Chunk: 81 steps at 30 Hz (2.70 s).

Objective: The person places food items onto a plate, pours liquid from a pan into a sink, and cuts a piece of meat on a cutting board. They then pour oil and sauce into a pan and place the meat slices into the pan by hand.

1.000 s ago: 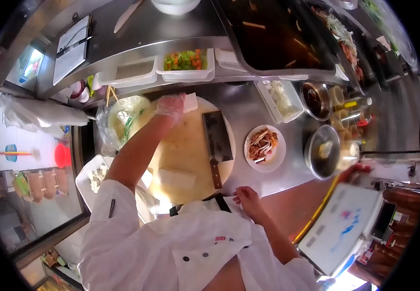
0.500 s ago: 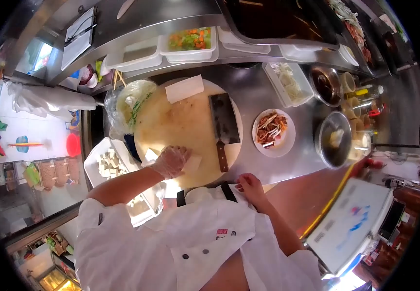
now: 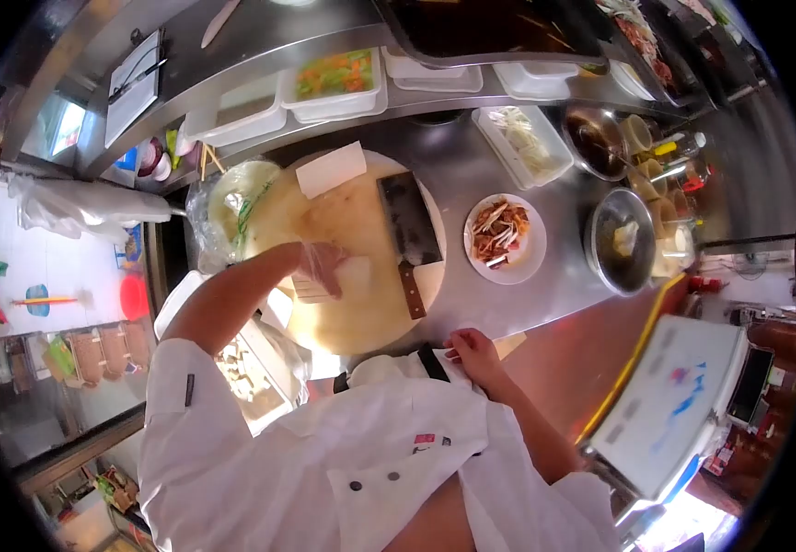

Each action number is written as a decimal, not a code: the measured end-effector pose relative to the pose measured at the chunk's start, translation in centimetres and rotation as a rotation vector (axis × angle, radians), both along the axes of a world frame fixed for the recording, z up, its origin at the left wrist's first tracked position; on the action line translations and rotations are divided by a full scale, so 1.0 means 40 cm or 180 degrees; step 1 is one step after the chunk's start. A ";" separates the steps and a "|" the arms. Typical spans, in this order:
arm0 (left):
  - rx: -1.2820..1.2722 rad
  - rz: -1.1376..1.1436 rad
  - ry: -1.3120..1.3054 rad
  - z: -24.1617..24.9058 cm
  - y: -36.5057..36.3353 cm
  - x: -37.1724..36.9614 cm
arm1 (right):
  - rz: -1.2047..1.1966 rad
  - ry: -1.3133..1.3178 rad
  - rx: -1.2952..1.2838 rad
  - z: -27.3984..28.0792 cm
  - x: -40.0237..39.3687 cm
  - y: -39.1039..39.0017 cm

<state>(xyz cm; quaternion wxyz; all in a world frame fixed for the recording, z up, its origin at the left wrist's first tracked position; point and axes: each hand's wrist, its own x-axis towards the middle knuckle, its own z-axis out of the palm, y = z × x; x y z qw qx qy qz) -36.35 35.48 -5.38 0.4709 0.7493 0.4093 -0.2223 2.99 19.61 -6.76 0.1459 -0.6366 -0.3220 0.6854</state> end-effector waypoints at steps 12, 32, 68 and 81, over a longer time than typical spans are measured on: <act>0.2778 0.1398 0.0719 0.056 0.118 0.073 | -0.0466 0.0090 -0.0173 -0.021 0.014 0.011; 0.2051 0.1267 0.0788 -0.134 -0.350 -0.276 | -0.0012 0.0012 -0.0156 0.003 -0.019 -0.029; -0.0900 0.1901 -0.1917 -0.123 -0.489 1.510 | -0.1318 -0.1251 -0.0489 -0.634 1.494 -1.009; 0.0765 -0.0764 -0.0107 -0.431 0.176 2.988 | -0.1083 -0.1997 -0.0196 -0.497 2.181 -0.794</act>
